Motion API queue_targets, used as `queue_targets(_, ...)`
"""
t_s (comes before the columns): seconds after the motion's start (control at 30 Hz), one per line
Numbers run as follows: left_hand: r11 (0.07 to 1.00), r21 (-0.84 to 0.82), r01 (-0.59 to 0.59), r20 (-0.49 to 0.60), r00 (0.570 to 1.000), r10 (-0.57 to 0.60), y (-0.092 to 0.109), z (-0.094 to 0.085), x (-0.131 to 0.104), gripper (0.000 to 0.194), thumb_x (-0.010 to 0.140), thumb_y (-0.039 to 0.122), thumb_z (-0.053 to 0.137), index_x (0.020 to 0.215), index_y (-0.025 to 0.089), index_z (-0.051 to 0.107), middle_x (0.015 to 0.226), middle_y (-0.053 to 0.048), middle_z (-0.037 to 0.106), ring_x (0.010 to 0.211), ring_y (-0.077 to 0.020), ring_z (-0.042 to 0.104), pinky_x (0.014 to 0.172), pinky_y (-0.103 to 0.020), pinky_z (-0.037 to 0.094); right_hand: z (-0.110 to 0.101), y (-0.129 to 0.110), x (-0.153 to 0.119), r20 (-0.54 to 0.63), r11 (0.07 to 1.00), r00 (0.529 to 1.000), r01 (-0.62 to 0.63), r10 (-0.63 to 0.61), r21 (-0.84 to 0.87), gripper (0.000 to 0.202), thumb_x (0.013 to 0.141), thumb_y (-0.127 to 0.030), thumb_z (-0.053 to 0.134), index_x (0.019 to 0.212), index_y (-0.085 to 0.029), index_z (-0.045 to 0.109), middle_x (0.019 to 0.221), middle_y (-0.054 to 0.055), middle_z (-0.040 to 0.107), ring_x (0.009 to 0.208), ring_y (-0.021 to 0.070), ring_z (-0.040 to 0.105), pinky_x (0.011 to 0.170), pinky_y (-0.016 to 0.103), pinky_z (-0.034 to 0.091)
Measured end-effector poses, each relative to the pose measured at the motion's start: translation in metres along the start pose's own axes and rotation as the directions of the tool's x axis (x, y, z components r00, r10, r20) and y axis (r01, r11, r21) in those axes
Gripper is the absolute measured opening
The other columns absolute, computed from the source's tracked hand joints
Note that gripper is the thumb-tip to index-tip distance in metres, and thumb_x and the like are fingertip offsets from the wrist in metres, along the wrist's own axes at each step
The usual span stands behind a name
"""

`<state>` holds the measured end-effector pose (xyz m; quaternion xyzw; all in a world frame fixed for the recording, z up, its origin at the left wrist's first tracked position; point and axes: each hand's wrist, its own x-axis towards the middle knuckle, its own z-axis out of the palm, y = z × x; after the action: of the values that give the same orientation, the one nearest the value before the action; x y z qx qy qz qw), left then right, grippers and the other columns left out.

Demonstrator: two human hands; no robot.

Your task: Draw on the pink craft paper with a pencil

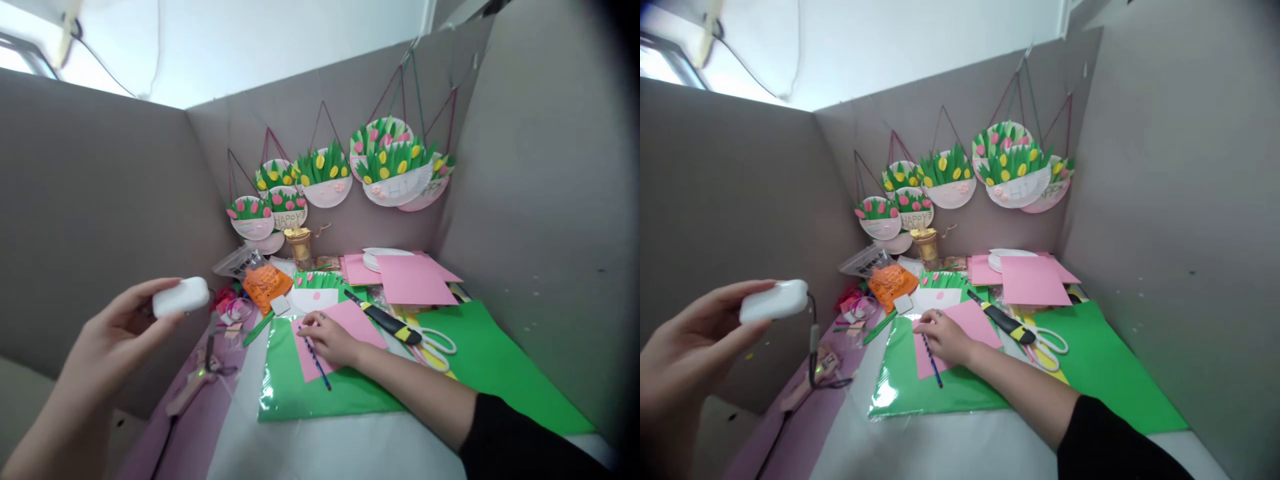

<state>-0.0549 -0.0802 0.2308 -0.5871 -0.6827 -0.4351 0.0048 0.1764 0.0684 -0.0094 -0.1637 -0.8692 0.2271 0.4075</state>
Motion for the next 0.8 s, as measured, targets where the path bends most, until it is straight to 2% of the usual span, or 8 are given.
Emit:
queue_targets(0.1,0.950,-0.309,0.034,0.133,0.991,0.008,0.022,-0.016,-0.035,0.039,0.068,0.032,0.067,0.106,0.022,0.060,0.112,-0.006,0.064,0.094,-0.0226,0.061,0.075,-0.030,0.052,-0.021,-0.037,0.003,-0.126,0.992,0.992,0.000,0.016,0.126,0.029,0.083,-0.010,0.043,0.100,-0.021,0.064,0.098,0.009,0.054,0.093,0.0175,0.052,0.082,0.034,0.045)
queue_targets(0.17,0.897,-0.441,0.017,0.286,0.950,0.123,0.027,-0.012,-0.055,0.032,0.069,0.024,0.067,0.101,0.023,0.063,0.114,-0.007,0.062,0.098,-0.0238,0.060,0.077,-0.031,0.052,-0.037,-0.071,-0.002,-0.170,0.970,0.983,-0.034,0.077,0.242,0.024,0.088,-0.019,0.041,0.100,-0.022,0.062,0.096,0.008,0.056,0.093,0.0173,0.053,0.083,0.035,0.045)
queue_targets(0.27,0.826,-0.556,0.094,0.512,0.821,0.251,0.025,0.019,-0.084,0.029,0.071,0.021,0.065,0.100,0.022,0.065,0.110,-0.010,0.063,0.102,-0.0249,0.058,0.081,-0.033,0.051,-0.054,-0.121,-0.020,-0.159,0.899,0.973,-0.083,0.166,0.429,0.029,0.091,-0.039,0.040,0.105,-0.021,0.059,0.094,0.008,0.057,0.088,0.0176,0.055,0.079,0.034,0.047)
queue_targets(0.37,0.762,-0.594,0.257,0.612,0.759,0.221,0.017,0.067,-0.114,0.037,0.072,0.023,0.065,0.109,0.021,0.060,0.106,-0.009,0.063,0.093,-0.0211,0.060,0.077,-0.031,0.051,-0.058,-0.153,-0.042,-0.031,0.751,0.964,-0.186,0.265,0.633,0.046,0.084,-0.056,0.044,0.112,-0.020,0.052,0.094,0.008,0.058,0.080,0.0164,0.057,0.069,0.031,0.049)
queue_targets(0.47,0.697,-0.611,0.376,0.625,0.769,0.134,0.008,0.108,-0.141,0.036,0.073,0.023,0.065,0.108,0.020,0.057,0.106,-0.009,0.061,0.095,-0.0195,0.058,0.081,-0.030,0.048,-0.051,-0.161,-0.061,0.047,0.663,0.893,-0.366,0.447,0.653,0.035,0.078,-0.046,0.059,0.100,-0.019,0.055,0.083,0.004,0.059,0.073,0.0139,0.057,0.064,0.026,0.048)
queue_targets(0.53,0.626,-0.620,0.473,0.642,0.765,0.058,0.005,0.125,-0.153,0.036,0.072,0.025,0.066,0.106,0.018,0.055,0.101,-0.008,0.062,0.092,-0.0189,0.059,0.078,-0.029,0.048,-0.046,-0.159,-0.069,0.038,0.639,0.829,-0.458,0.557,0.619,0.024,0.077,-0.038,0.062,0.090,-0.018,0.057,0.077,0.002,0.058,0.071,0.0127,0.056,0.064,0.025,0.047)
queue_targets(0.67,0.566,-0.619,0.544,0.601,0.792,-0.104,0.006,0.140,-0.162,0.034,0.067,0.029,0.071,0.095,0.016,0.055,0.090,-0.006,0.062,0.086,-0.0179,0.059,0.074,-0.028,0.049,-0.038,-0.152,-0.077,0.058,0.604,0.781,-0.525,0.621,0.599,0.024,0.075,-0.031,0.065,0.094,-0.019,0.057,0.084,0.003,0.060,0.077,0.0136,0.057,0.068,0.026,0.047)
queue_targets(0.8,0.585,-0.629,0.512,0.540,0.829,-0.145,0.004,0.145,-0.162,0.034,0.066,0.031,0.071,0.093,0.017,0.056,0.091,-0.005,0.062,0.088,-0.0179,0.059,0.076,-0.029,0.048,-0.030,-0.151,-0.078,0.153,0.538,0.767,-0.562,0.623,0.628,0.032,0.073,-0.029,0.065,0.103,-0.020,0.055,0.092,0.004,0.061,0.080,0.0140,0.058,0.065,0.025,0.047)
